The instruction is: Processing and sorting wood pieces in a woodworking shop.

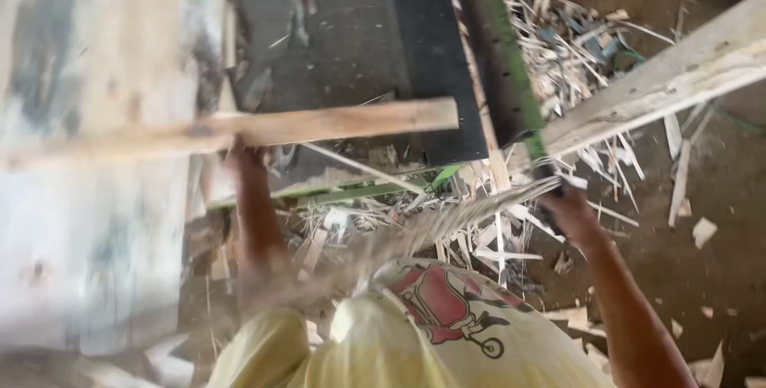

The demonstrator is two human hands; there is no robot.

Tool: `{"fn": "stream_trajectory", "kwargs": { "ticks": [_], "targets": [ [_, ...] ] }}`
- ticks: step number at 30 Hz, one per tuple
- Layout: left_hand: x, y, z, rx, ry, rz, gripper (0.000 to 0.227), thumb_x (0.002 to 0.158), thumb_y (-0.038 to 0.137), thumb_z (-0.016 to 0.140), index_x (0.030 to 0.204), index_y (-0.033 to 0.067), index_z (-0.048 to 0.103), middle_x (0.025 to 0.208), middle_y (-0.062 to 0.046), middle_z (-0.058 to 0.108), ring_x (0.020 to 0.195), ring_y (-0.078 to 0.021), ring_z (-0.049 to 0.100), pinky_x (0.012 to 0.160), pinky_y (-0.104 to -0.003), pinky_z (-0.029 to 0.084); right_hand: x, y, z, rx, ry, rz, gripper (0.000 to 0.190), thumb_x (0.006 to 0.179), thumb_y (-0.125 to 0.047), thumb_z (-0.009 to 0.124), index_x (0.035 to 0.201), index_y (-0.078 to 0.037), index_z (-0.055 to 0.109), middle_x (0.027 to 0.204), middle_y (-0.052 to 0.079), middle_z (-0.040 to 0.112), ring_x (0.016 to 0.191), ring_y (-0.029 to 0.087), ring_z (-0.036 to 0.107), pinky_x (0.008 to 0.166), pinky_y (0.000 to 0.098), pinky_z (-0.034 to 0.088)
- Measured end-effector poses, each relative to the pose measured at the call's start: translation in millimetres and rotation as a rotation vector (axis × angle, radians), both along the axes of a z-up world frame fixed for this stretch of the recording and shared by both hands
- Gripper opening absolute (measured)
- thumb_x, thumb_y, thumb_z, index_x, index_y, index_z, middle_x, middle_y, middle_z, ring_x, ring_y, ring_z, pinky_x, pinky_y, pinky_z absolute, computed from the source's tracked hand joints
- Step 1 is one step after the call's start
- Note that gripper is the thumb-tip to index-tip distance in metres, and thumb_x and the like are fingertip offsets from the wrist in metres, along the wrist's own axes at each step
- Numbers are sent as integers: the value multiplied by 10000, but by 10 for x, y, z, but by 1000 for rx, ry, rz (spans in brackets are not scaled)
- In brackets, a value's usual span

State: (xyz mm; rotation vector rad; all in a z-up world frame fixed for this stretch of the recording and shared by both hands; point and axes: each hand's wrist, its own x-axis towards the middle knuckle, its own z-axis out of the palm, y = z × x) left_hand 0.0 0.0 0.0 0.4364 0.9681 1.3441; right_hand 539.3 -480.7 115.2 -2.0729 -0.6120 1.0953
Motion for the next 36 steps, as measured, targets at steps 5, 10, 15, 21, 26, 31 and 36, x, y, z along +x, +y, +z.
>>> {"fn": "stream_trajectory", "kwargs": {
  "ticks": [5,10,15,21,26,31,36],
  "targets": [
    [-129,-1057,954,-157,42,61,492,966,276,563,1427,124,482,1151,-144,668,901,-256,677,708,-395,625,-402,71,446,463,434,-89,465,909,-390,590,1264,-89,580,1155,144,636,953,248,613,832,451,544],
    [-227,-1932,803,-78,191,-3,450,977,128,643,1406,147,509,989,-117,624,756,-240,583,593,-372,489,-1238,-363,-551,-21,288,68,392,974,-317,604,1260,-49,594,1117,163,639,919,265,634,820,441,575],
    [-372,-2736,628,-134,324,154,341,918,130,649,1243,53,580,901,-144,696,677,-278,629,509,-382,537,-1508,-1161,-1444,-114,398,49,521,882,-242,691,1366,-92,574,992,148,652,768,235,588,621,368,522],
    [-69,-3743,780,-252,333,118,406,897,182,716,1252,37,583,1198,-151,659,981,-265,700,770,-432,664,-1246,-1142,-2407,-26,346,203,421,847,-152,720,1238,-11,651,888,128,707,709,222,630,620,353,498],
    [-691,-3894,693,-93,463,284,386,940,209,707,1223,-44,633,1171,-210,724,1029,-270,699,969,-429,589,-1356,-689,-3192,-1,135,715,316,952,-175,705,1162,61,686,865,133,617,712,237,563,628,355,457],
    [-2322,-3698,1658,-200,608,462,512,953,314,670,1297,-58,600,1166,-224,697,995,-311,700,831,-432,624,-3316,292,-2139,-199,499,522,334,974,-219,605,1217,-1,677,919,119,686,683,225,573,539,333,426],
    [-4322,-3516,2788,30,301,919,787,947,615,454,1481,37,440,1374,-255,601,1109,-381,708,780,-489,695,-6318,1295,1063,301,1102,779,700,973,-232,645,1574,-82,319,1242,226,568,1116,304,635,1000,513,564]
  ]
}}
